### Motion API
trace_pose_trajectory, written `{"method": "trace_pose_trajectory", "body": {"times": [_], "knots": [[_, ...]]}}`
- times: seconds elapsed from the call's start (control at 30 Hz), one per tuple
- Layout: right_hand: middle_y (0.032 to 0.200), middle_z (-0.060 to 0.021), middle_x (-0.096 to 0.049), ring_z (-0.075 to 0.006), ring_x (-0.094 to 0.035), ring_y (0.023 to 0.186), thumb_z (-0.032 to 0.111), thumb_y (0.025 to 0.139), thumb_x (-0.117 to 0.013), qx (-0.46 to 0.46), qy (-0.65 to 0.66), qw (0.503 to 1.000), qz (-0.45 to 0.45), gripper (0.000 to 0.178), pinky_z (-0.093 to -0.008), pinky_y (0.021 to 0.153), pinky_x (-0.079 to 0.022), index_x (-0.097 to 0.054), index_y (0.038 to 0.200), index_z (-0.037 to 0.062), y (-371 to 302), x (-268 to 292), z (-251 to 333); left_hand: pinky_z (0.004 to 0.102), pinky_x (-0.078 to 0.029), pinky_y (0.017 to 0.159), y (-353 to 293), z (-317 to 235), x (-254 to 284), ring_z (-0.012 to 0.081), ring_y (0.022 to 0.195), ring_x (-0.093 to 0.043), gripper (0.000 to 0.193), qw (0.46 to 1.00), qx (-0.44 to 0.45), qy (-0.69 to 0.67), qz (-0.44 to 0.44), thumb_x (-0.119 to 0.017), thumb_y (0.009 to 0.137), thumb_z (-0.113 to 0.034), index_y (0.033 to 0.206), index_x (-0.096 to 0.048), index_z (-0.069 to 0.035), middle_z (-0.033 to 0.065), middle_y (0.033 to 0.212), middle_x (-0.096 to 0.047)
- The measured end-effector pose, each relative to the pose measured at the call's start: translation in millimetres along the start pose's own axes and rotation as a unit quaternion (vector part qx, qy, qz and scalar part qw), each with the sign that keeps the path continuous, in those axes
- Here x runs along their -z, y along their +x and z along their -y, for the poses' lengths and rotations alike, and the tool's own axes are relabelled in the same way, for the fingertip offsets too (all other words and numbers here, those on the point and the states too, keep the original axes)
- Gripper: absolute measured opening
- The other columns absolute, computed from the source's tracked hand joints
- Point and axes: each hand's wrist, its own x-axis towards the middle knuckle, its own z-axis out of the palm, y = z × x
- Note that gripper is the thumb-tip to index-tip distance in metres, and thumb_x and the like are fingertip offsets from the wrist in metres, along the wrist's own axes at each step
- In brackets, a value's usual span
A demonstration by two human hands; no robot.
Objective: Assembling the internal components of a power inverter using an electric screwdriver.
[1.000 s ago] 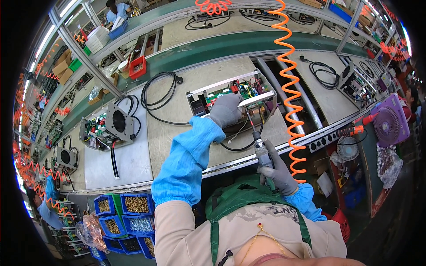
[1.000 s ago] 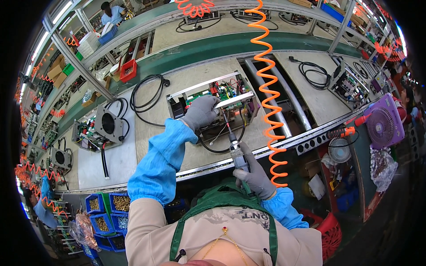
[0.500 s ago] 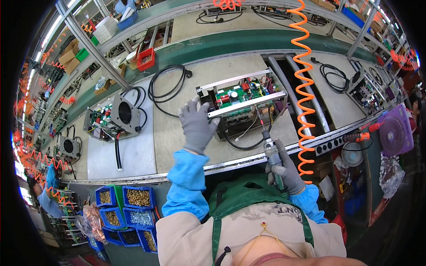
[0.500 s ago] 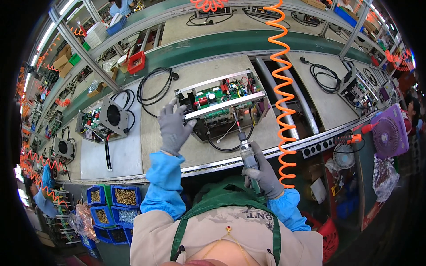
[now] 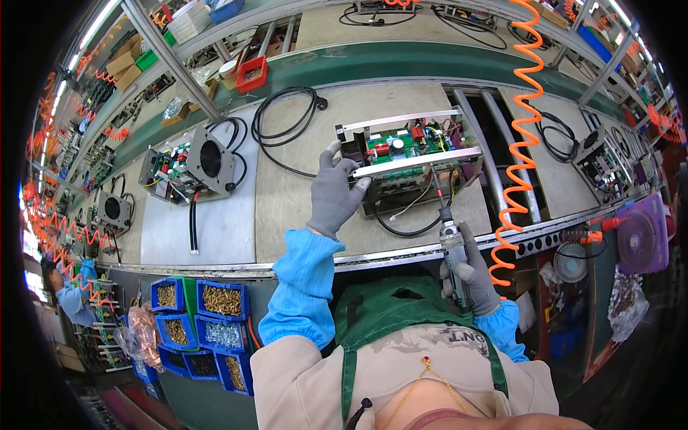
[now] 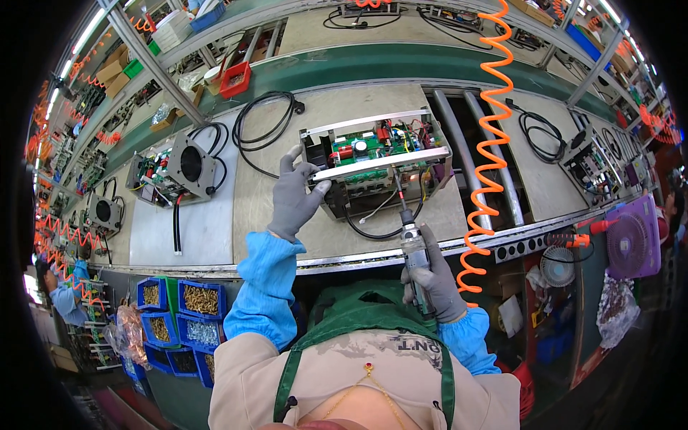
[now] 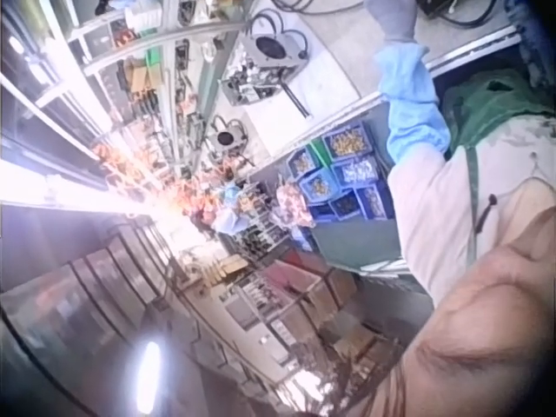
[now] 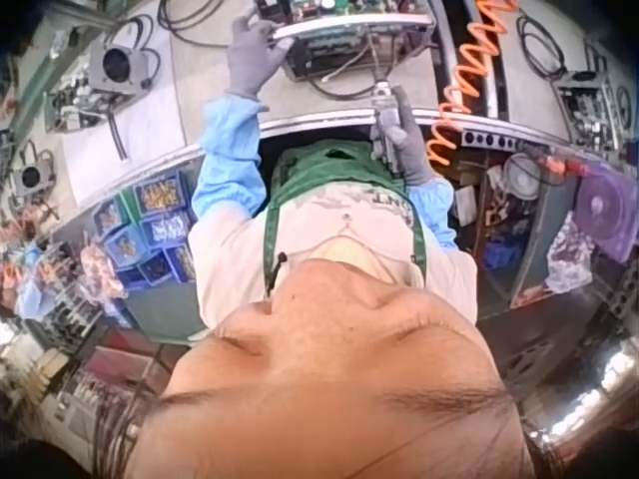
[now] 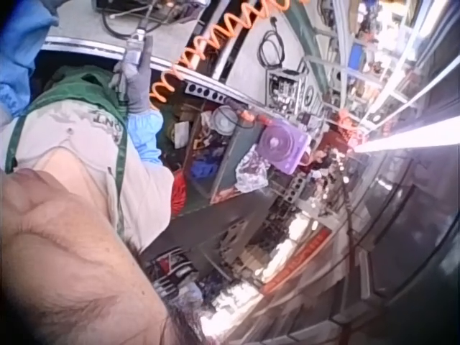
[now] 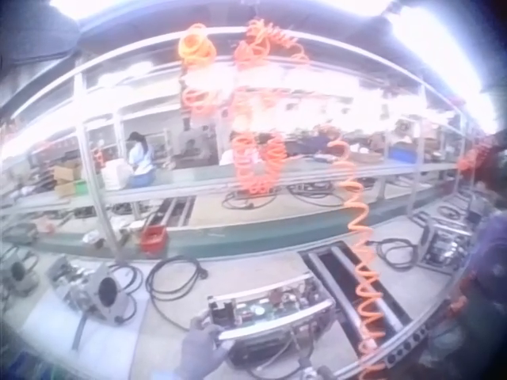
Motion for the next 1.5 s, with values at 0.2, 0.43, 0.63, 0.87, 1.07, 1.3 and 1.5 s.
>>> {"method": "trace_pose_trajectory", "body": {"times": [0.2, 0.43, 0.63, 0.87, 1.07, 1.3, 1.5], "knots": [[0.078, -0.0111, -0.055, -0.0165, -0.057, 0.049, 0.025, 0.075, -0.064, 0.009, 0.016, 1.000, -0.022, 0.091, -0.0287, 0.044, -0.052, -0.011, 0.150, 0.0250, -5, -6, -8, 0.0428, -0.048, 0.089, -7, 9, -11, 0.0348, 0.112, -0.054, 0.031, 0.997, -0.036, -0.045, -0.047, -0.073, 0.071, -0.019, 0.097, -0.062, -0.005, 0.0217, 0.129, -0.045], [0.083, -0.0105, -0.058, -0.0169, -0.059, 0.052, 0.053, 0.084, -0.059, -0.033, 0.134, 0.978, 0.159, 0.069, -0.0313, 0.050, -0.055, -0.042, 0.126, 0.0014, -3, 42, -35, 0.0410, -0.041, 0.101, -78, 11, 7, 0.0377, 0.123, -0.045, 0.068, 0.992, -0.014, -0.124, 0.005, -0.065, 0.080, -0.027, 0.138, -0.037, -0.007, 0.0227, 0.141, -0.035], [0.087, -0.0148, -0.061, -0.0205, -0.065, 0.060, 0.044, 0.080, -0.067, -0.231, 0.141, 0.939, 0.212, 0.069, -0.0327, 0.051, -0.056, -0.042, 0.127, 0.0003, 20, 18, -57, 0.0386, -0.047, 0.090, -206, 92, 106, 0.0303, 0.103, -0.060, 0.038, 0.896, 0.416, -0.048, -0.150, -0.060, 0.080, -0.014, 0.116, -0.058, -0.002, 0.0179, 0.111, -0.062], [0.084, -0.0125, -0.061, -0.0186, -0.063, 0.059, 0.042, 0.073, -0.070, -0.280, -0.001, 0.921, 0.270, 0.070, -0.0311, 0.050, -0.054, -0.042, 0.124, 0.0038, 45, -31, -61, 0.0394, -0.048, 0.088, -289, 143, 159, 0.0307, 0.106, -0.054, 0.050, 0.808, 0.461, 0.357, -0.084, -0.071, 0.078, -0.028, 0.121, -0.055, -0.010, 0.0108, 0.111, -0.053], [0.079, -0.0099, -0.059, -0.0162, -0.060, 0.056, 0.047, 0.063, -0.074, -0.285, -0.102, 0.916, 0.264, 0.081, -0.0277, 0.049, -0.052, -0.041, 0.123, 0.0046, 42, -80, -51, 0.0391, -0.049, 0.085, -292, 189, 198, 0.0289, 0.101, -0.059, 0.037, 0.829, 0.484, 0.265, -0.094, -0.073, 0.077, -0.027, 0.109, -0.065, -0.012, 0.0111, 0.110, -0.057], [0.079, -0.0099, -0.059, -0.0159, -0.060, 0.056, 0.049, 0.061, -0.076, -0.286, -0.142, 0.910, 0.264, 0.085, -0.0269, 0.051, -0.052, -0.041, 0.124, 0.0052, 38, -91, -50, 0.0394, -0.049, 0.082, -280, 190, 203, 0.0278, 0.097, -0.060, 0.018, 0.841, 0.454, 0.296, -0.013, -0.065, 0.083, -0.026, 0.092, -0.069, -0.011, 0.0087, 0.103, -0.061], [0.079, -0.0112, -0.059, -0.0171, -0.060, 0.056, 0.046, 0.060, -0.076, -0.272, -0.151, 0.914, 0.262, 0.084, -0.0283, 0.050, -0.051, -0.041, 0.124, 0.0048, 39, -90, -49, 0.0420, -0.048, 0.081, -285, 186, 190, 0.0276, 0.092, -0.060, 0.017, 0.784, 0.430, 0.427, -0.136, -0.065, 0.081, -0.026, 0.092, -0.065, -0.013, 0.0053, 0.097, -0.062]]}}
